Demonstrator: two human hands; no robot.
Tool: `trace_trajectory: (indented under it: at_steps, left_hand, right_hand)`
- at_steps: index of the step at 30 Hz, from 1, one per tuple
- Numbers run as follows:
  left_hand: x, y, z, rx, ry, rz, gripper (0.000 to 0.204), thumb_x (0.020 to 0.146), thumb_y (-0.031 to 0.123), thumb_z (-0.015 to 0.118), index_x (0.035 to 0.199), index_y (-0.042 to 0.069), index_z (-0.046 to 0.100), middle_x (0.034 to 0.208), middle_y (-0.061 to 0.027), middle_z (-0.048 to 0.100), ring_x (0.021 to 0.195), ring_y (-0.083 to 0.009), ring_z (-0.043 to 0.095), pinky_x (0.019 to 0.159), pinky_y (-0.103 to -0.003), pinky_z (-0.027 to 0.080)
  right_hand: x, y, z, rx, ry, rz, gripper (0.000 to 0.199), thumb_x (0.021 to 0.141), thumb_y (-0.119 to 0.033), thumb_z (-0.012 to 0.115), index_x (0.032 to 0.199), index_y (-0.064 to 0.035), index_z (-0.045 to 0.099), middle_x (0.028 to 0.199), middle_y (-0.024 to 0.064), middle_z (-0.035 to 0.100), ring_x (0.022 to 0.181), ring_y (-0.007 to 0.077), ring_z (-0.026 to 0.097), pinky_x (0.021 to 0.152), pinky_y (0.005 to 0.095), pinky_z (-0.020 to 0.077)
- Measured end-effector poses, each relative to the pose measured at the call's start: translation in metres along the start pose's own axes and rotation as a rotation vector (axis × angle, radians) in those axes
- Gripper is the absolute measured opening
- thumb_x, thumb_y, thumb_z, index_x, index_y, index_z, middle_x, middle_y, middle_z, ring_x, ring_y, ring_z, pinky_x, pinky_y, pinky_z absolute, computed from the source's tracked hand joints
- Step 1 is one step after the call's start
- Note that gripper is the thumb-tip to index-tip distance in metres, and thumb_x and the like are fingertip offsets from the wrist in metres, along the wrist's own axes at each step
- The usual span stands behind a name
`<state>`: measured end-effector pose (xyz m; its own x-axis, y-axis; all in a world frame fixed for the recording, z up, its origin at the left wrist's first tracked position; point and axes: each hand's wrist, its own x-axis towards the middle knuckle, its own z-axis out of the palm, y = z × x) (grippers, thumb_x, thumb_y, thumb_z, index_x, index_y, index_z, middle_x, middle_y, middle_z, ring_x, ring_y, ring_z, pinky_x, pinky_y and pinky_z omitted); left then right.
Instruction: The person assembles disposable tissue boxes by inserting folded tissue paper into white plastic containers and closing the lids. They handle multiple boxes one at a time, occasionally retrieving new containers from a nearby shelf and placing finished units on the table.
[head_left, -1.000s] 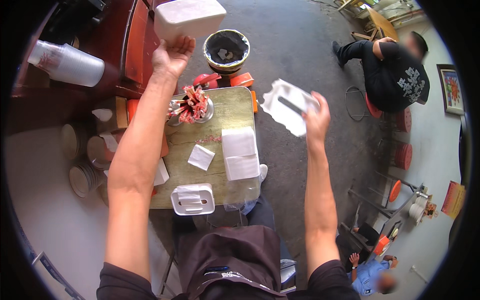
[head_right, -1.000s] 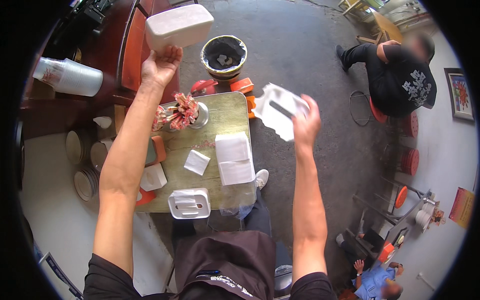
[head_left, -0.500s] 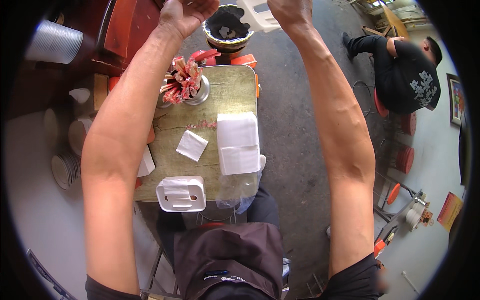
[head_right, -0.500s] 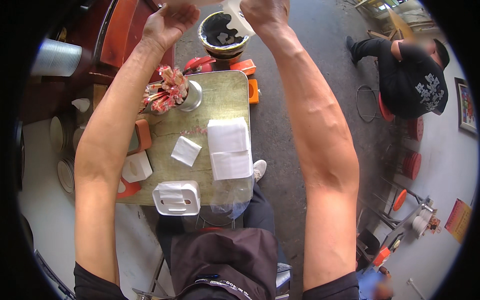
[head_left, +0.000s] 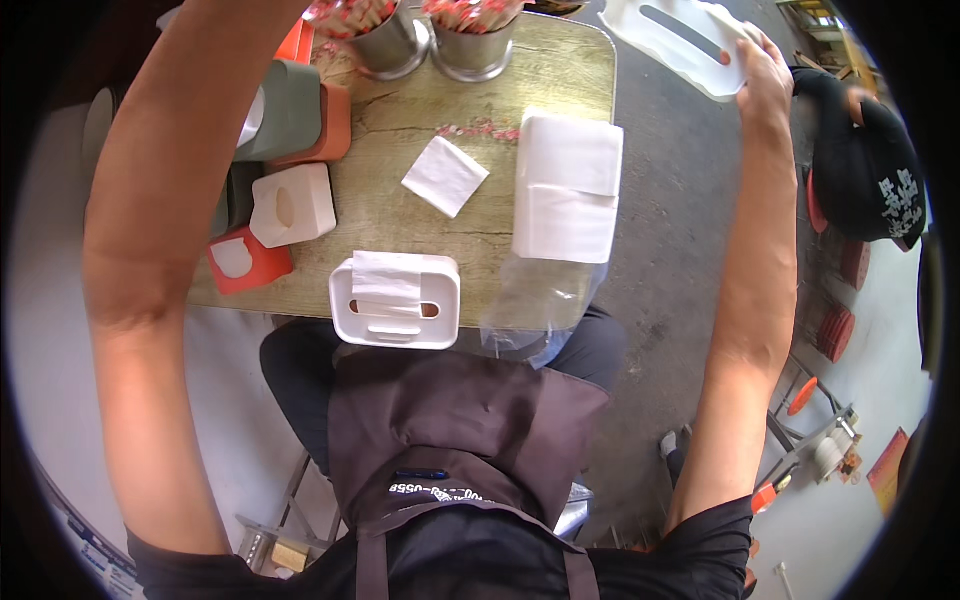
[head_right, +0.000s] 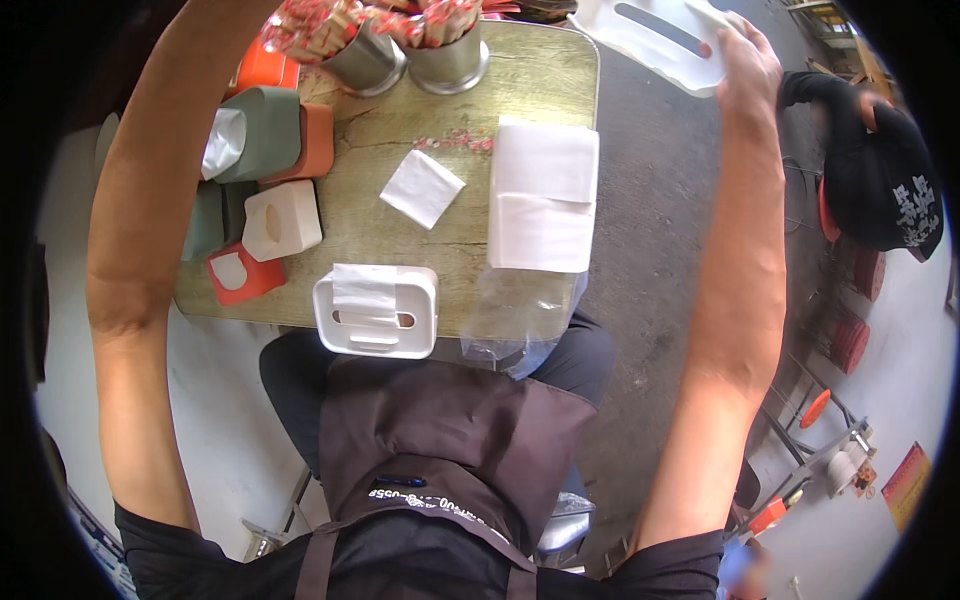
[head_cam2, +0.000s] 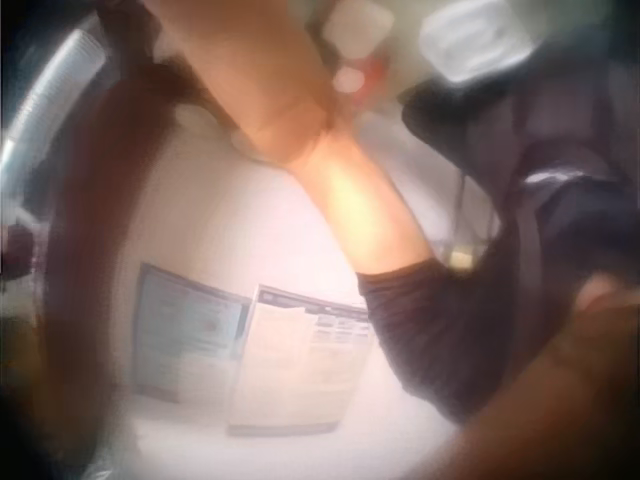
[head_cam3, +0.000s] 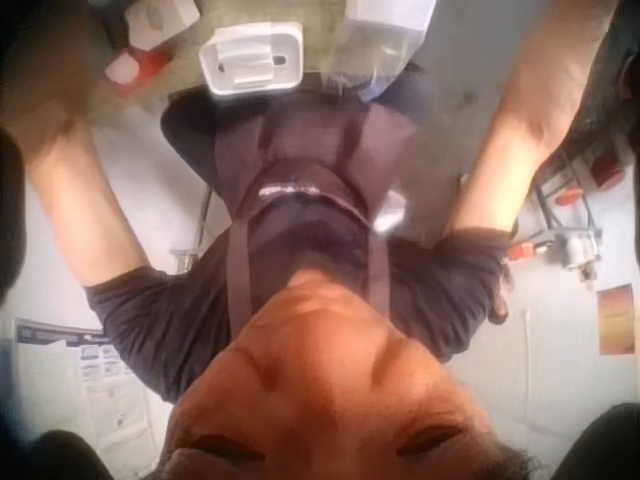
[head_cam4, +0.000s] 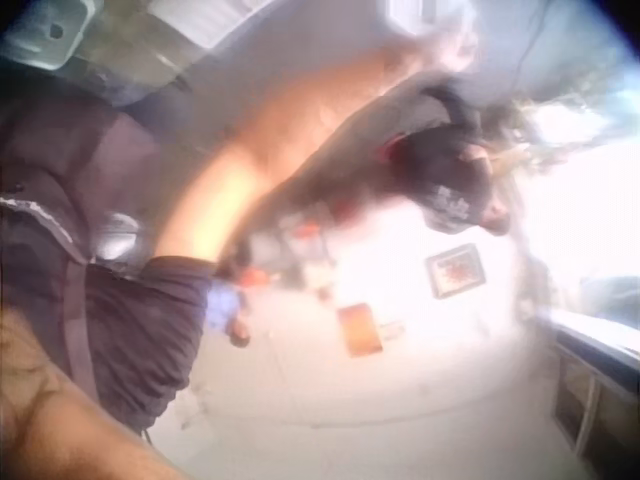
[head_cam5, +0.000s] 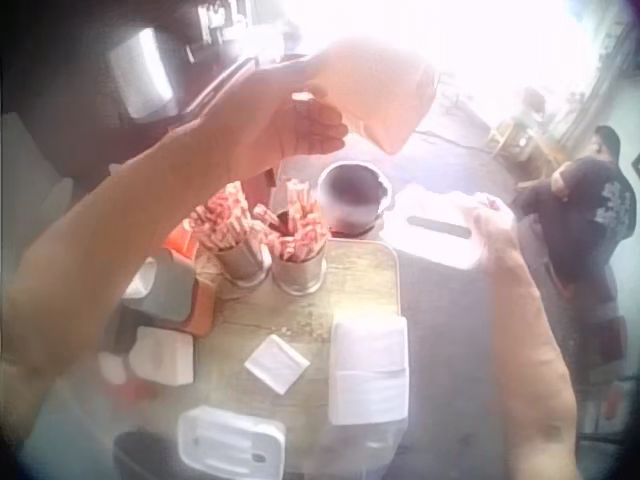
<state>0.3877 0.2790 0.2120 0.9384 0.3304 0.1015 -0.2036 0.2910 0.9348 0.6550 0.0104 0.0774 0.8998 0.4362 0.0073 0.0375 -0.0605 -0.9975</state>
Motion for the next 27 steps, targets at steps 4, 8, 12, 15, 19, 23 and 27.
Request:
trace_trajectory:
  at_steps: [4, 8, 12, 15, 19, 23, 27]
  left_hand:
    - [-0.05, 0.007, 0.002, 0.026, -0.095, 0.086, 0.029, 0.1, 0.032, 0.056, 0.1, 0.004, 0.061, 0.079, -0.0119, 0.069, 0.077, -0.0236, 0.069, 0.08, -0.04, 0.057]
    - [-0.11, 0.019, 0.02, 0.0, -0.211, 0.188, 0.033, 0.1, 0.034, 0.056, 0.11, 0.002, 0.061, 0.083, -0.0105, 0.069, 0.077, -0.0208, 0.068, 0.08, -0.039, 0.056]
    - [-0.197, 0.031, 0.035, 0.113, -0.108, 0.296, 0.04, 0.1, 0.036, 0.055, 0.12, 0.002, 0.06, 0.093, -0.009, 0.069, 0.083, -0.0185, 0.067, 0.082, -0.037, 0.055]
    - [-0.27, 0.02, 0.045, 0.112, 0.045, 0.321, 0.043, 0.101, 0.038, 0.053, 0.127, 0.004, 0.058, 0.103, -0.0094, 0.068, 0.095, -0.0164, 0.065, 0.089, -0.036, 0.053]
    - [-0.38, 0.002, 0.059, 0.191, 0.396, 0.222, 0.045, 0.103, 0.04, 0.049, 0.116, -0.002, 0.058, 0.106, -0.011, 0.064, 0.094, -0.0202, 0.063, 0.09, -0.038, 0.052]
    - [-0.483, -0.033, 0.039, 0.394, 0.573, 0.202, 0.032, 0.103, 0.034, 0.054, 0.1, 0.003, 0.059, 0.09, -0.0011, 0.061, 0.083, -0.008, 0.057, 0.076, -0.027, 0.047]
    - [-0.557, -0.052, 0.061, 0.638, 0.768, 0.2, 0.032, 0.102, 0.032, 0.057, 0.084, 0.006, 0.054, 0.075, 0.0049, 0.053, 0.077, -0.0032, 0.049, 0.067, -0.024, 0.041]
  right_hand:
    - [-0.03, 0.011, -0.011, 0.106, 0.063, 0.042, 0.033, 0.092, 0.007, 0.055, 0.123, 0.0057, 0.049, 0.117, 0.0198, 0.057, 0.106, 0.0317, 0.063, 0.076, 0.0368, 0.0628]
    - [-0.064, 0.02, -0.024, 0.202, 0.074, 0.061, 0.029, 0.089, 0.01, 0.057, 0.116, 0.0009, 0.05, 0.112, 0.0172, 0.059, 0.097, 0.0286, 0.065, 0.065, 0.0392, 0.0606]
    - [-0.123, 0.015, -0.026, 0.304, 0.011, 0.034, 0.024, 0.091, 0.006, 0.055, 0.112, -0.0045, 0.054, 0.112, 0.0124, 0.062, 0.101, 0.0264, 0.062, 0.068, 0.039, 0.0597]
    - [-0.182, 0.035, -0.034, 0.391, -0.083, 0.049, 0.014, 0.093, 0.003, 0.052, 0.101, -0.0051, 0.06, 0.106, 0.0112, 0.064, 0.097, 0.0235, 0.063, 0.068, 0.0377, 0.0599]
    - [-0.245, 0.074, -0.025, 0.422, 0.082, 0.155, 0.018, 0.1, -0.007, 0.051, 0.115, 0.002, 0.046, 0.104, 0.0165, 0.061, 0.089, 0.0264, 0.066, 0.068, 0.0397, 0.0618]
    - [-0.264, 0.12, -0.035, 0.428, -0.088, 0.101, 0.033, 0.095, -0.01, 0.057, 0.125, -0.0002, 0.047, 0.113, 0.0139, 0.058, 0.102, 0.0275, 0.062, 0.082, 0.0468, 0.0566]
    - [-0.303, 0.09, -0.017, 0.236, 0.046, 0.227, 0.057, 0.092, -0.011, 0.059, 0.143, -0.0026, 0.035, 0.124, 0.0146, 0.055, 0.11, 0.0262, 0.059, 0.087, 0.0468, 0.0536]
